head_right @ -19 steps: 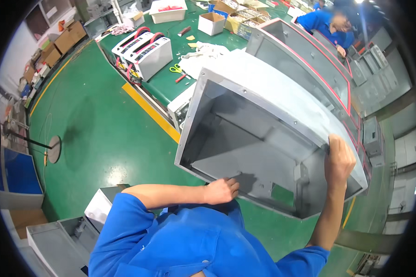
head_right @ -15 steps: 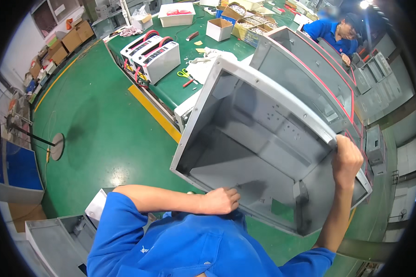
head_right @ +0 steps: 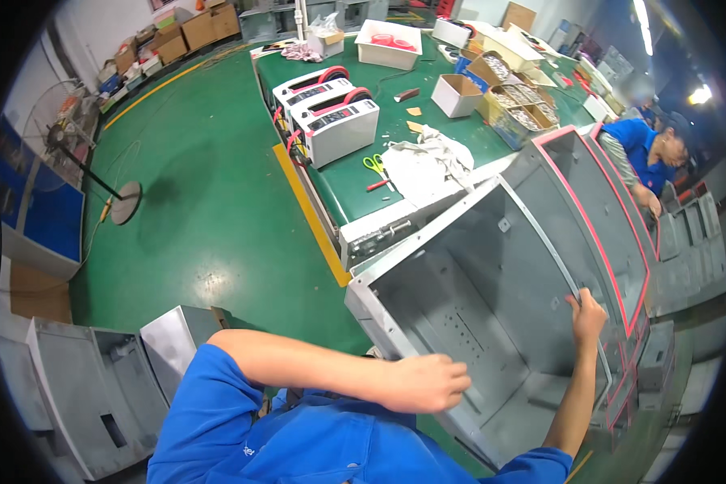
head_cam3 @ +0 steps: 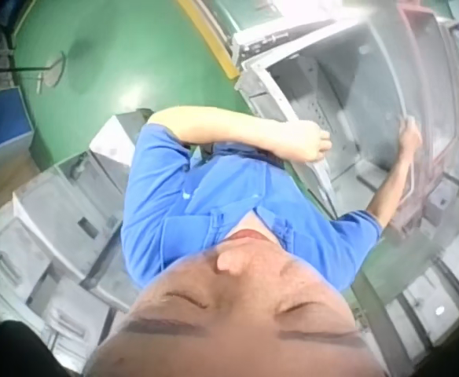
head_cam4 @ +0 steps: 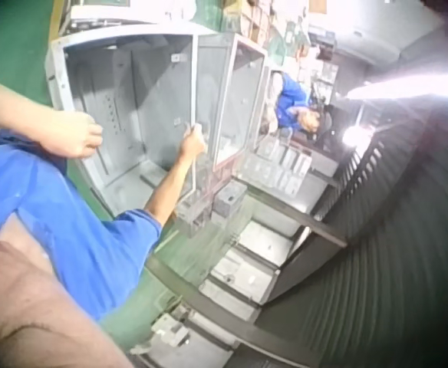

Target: Applying red protective tape to the edges of metal cabinet enclosures and wiping them down in a factory assembly line.

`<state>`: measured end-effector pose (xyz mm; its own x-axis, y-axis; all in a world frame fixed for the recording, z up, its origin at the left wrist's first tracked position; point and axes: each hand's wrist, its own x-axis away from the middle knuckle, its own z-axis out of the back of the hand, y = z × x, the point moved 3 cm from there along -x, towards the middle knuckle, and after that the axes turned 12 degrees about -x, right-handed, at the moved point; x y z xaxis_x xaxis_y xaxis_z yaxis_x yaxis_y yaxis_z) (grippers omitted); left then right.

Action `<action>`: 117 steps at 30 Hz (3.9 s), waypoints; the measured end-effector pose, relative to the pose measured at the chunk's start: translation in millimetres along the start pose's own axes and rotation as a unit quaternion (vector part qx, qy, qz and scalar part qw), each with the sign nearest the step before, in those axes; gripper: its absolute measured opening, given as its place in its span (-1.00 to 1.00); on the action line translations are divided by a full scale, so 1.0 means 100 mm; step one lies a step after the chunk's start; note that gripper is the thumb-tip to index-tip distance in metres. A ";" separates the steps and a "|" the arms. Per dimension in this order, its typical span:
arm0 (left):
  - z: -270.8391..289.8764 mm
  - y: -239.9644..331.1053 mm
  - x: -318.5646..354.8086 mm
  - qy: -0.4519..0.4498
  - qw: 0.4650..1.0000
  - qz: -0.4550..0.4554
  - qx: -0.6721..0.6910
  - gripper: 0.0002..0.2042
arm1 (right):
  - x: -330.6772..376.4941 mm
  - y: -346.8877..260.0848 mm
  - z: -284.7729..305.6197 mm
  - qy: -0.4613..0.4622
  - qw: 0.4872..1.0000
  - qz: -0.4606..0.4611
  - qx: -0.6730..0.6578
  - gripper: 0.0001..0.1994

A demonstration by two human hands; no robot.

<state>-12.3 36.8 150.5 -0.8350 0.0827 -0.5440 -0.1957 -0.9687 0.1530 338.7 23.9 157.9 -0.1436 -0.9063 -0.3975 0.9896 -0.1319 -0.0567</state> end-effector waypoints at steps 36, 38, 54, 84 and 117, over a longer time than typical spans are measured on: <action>-2.09 -6.47 0.18 -0.244 0.907 0.329 -0.095 -0.37 | -0.88 -2.46 0.36 -0.078 0.966 -0.247 -0.020 -0.52; -2.08 -6.48 0.09 -0.171 0.930 0.311 -0.092 -0.51 | -0.92 -2.53 0.40 -0.067 0.961 -0.267 -0.031 -0.52; 0.82 -3.76 -0.98 0.169 0.897 0.164 0.373 -0.47 | -2.66 -2.12 -0.59 0.269 0.891 -0.109 -0.350 -0.31; 0.14 -1.94 -0.70 -0.147 0.984 0.051 0.091 -0.63 | 1.14 1.58 0.78 0.037 0.860 -0.508 0.036 -0.62; 0.33 -2.12 -0.10 0.080 0.825 0.009 0.559 -0.67 | -0.18 -4.05 -0.22 0.133 0.943 -0.300 -0.048 -0.33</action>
<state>20.2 249.5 150.8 -0.7812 -0.0480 -0.6225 -0.6117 -0.1405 0.7785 -59.1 102.2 167.8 -0.6857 -0.5446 -0.4830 0.7272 -0.5412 -0.4223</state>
